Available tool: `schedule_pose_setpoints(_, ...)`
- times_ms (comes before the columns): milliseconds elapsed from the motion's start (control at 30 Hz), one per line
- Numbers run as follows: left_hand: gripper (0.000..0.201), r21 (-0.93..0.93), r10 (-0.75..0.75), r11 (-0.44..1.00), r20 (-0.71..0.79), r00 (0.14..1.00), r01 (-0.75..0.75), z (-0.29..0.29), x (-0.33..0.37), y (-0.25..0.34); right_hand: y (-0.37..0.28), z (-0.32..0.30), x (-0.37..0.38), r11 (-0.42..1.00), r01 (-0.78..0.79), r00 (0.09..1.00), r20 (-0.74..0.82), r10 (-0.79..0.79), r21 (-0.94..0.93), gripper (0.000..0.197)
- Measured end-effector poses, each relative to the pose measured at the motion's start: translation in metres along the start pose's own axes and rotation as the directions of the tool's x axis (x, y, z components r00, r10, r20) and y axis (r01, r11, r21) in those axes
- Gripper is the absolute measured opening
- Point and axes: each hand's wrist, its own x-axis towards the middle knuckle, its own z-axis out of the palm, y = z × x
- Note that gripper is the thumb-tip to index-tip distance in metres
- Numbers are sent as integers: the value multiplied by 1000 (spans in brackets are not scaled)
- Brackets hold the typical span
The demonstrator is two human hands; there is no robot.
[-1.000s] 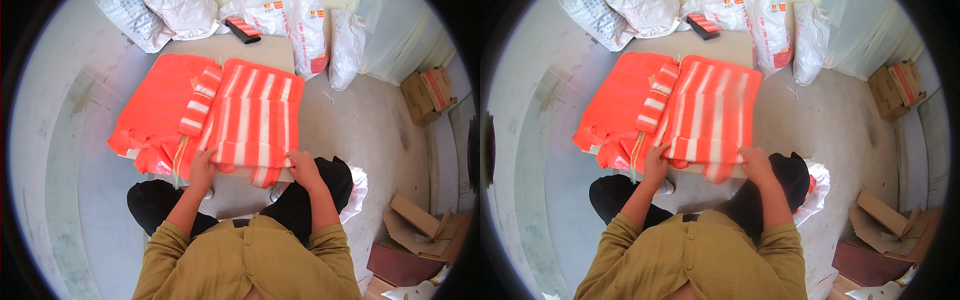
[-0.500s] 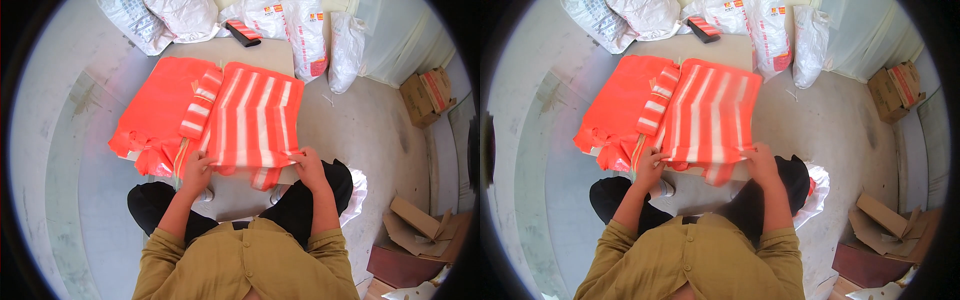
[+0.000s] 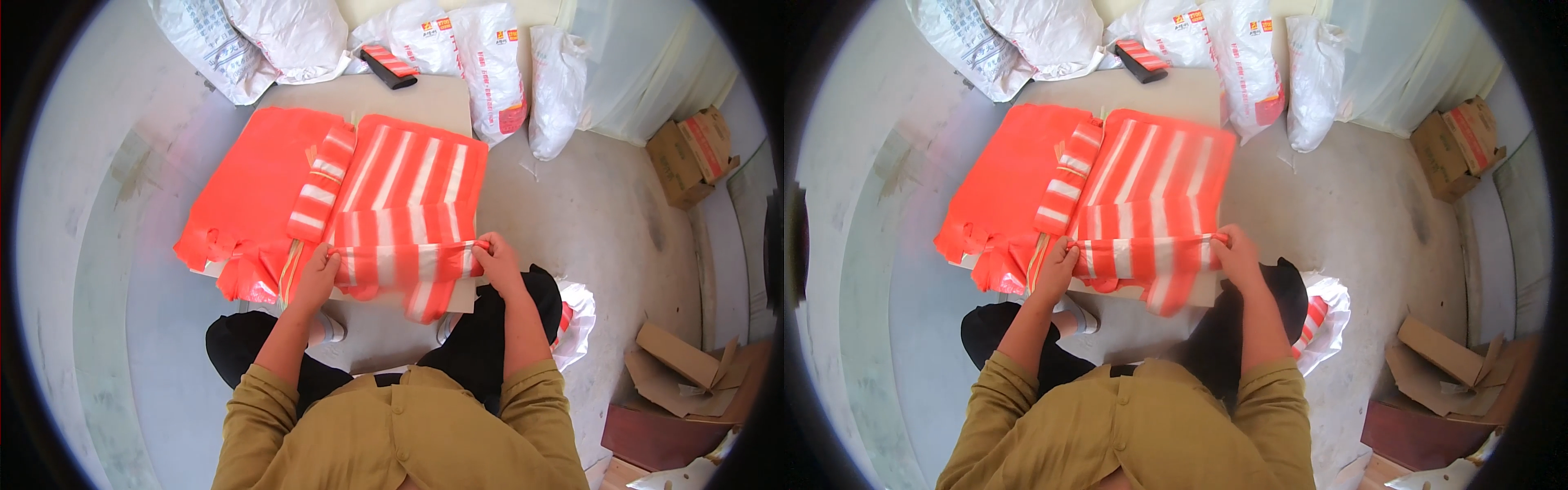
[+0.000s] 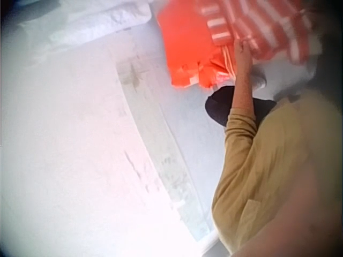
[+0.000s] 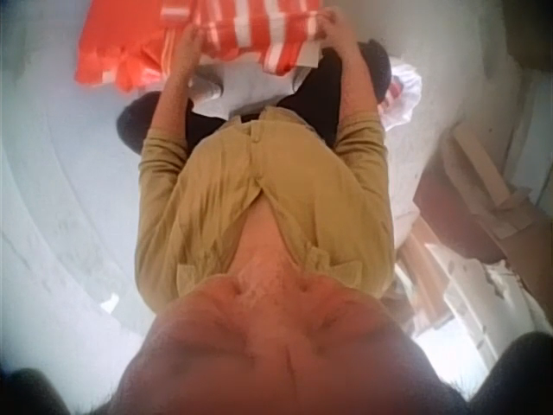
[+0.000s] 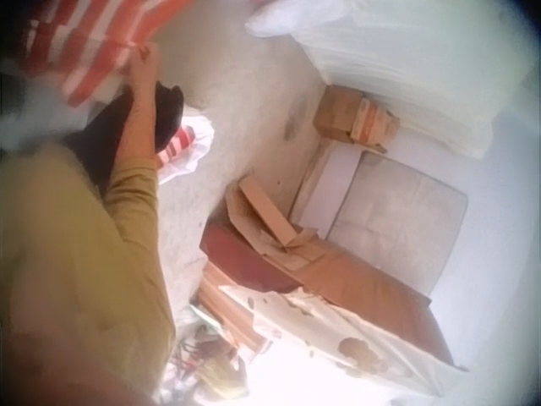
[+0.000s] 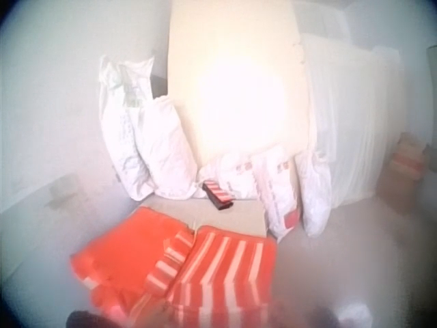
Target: The person picks up red and white striped plastic sheets, rolls them together into a cylindrical bundle, and ties the bundle with a string.
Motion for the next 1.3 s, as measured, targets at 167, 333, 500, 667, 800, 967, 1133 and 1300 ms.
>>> schedule_pose_setpoints(167,25,115,-27,992,-196,980,50,14,16,-11,0,18,14,994,-18,990,-141,33,109,26)
schedule_pose_setpoints(333,25,40,-62,996,-270,961,76,19,20,-28,-12,15,11,987,-103,994,-29,108,124,37)
schedule_pose_setpoints(500,24,-22,-155,988,-248,956,155,24,20,-19,14,8,16,997,3,1000,14,-4,77,30)
schedule_pose_setpoints(667,25,-28,-177,984,-276,945,176,23,18,-23,-7,11,11,998,-62,996,72,61,14,29)
schedule_pose_setpoints(800,29,-105,-110,991,-293,950,82,25,18,-35,2,12,14,998,-42,997,74,38,54,33)
schedule_pose_setpoints(967,48,-110,-168,983,-204,964,148,28,-7,3,-3,9,11,997,-60,995,84,56,55,34)
schedule_pose_setpoints(1133,47,-99,-37,995,-214,976,16,28,-11,-26,-10,6,11,992,-127,982,142,122,29,34)
schedule_pose_setpoints(1300,46,-99,37,992,-323,946,-73,33,-5,-39,-15,4,7,989,-144,979,150,136,40,34)
